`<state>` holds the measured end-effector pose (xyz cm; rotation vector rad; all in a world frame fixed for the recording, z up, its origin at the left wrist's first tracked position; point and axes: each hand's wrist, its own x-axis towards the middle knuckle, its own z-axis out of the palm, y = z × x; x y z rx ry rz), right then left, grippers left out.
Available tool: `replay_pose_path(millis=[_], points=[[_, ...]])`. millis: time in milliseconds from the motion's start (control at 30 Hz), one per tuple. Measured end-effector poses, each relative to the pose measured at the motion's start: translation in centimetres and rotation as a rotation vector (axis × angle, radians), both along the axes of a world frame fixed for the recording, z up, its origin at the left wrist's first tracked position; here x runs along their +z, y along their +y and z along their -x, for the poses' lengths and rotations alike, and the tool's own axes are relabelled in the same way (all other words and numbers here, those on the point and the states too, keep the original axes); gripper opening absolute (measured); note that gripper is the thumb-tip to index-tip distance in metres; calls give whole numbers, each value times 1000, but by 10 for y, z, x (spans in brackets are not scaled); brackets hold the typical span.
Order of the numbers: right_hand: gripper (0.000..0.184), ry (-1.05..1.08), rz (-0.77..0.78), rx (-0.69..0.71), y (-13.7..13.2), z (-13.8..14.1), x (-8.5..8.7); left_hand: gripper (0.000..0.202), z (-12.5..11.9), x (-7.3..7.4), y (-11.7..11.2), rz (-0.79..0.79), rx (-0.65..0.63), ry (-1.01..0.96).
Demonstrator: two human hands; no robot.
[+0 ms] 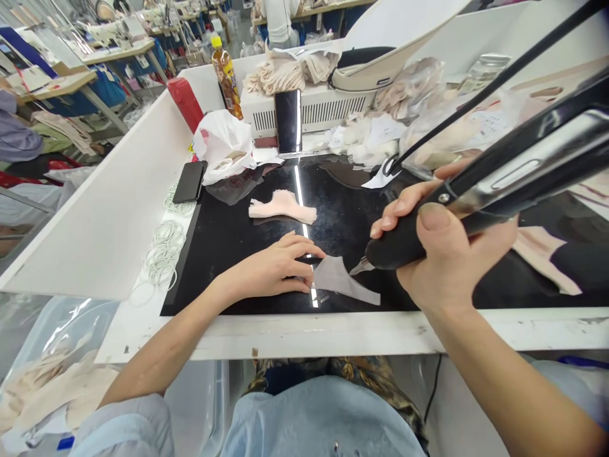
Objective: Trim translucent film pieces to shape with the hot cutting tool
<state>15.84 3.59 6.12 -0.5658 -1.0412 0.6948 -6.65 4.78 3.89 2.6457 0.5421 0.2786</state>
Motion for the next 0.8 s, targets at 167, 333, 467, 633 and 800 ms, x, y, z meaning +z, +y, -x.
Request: replay_pose_path(millis=[167, 333, 467, 633, 800], points=[[32, -43, 11, -19, -3, 1, 3, 17, 14, 2, 8, -85, 46, 32], [30, -69, 18, -11, -4, 4, 2, 17, 17, -2, 9, -400, 372, 29], [32, -82, 15, -12, -3, 7, 0, 16, 2, -6, -3, -386, 463, -109], [34, -80, 28, -25, -2, 14, -1, 41, -25, -13, -25, -93, 311, -124], [37, -56, 32, -26, 0, 20, -2, 70, -30, -21, -31, -18, 286, 0]])
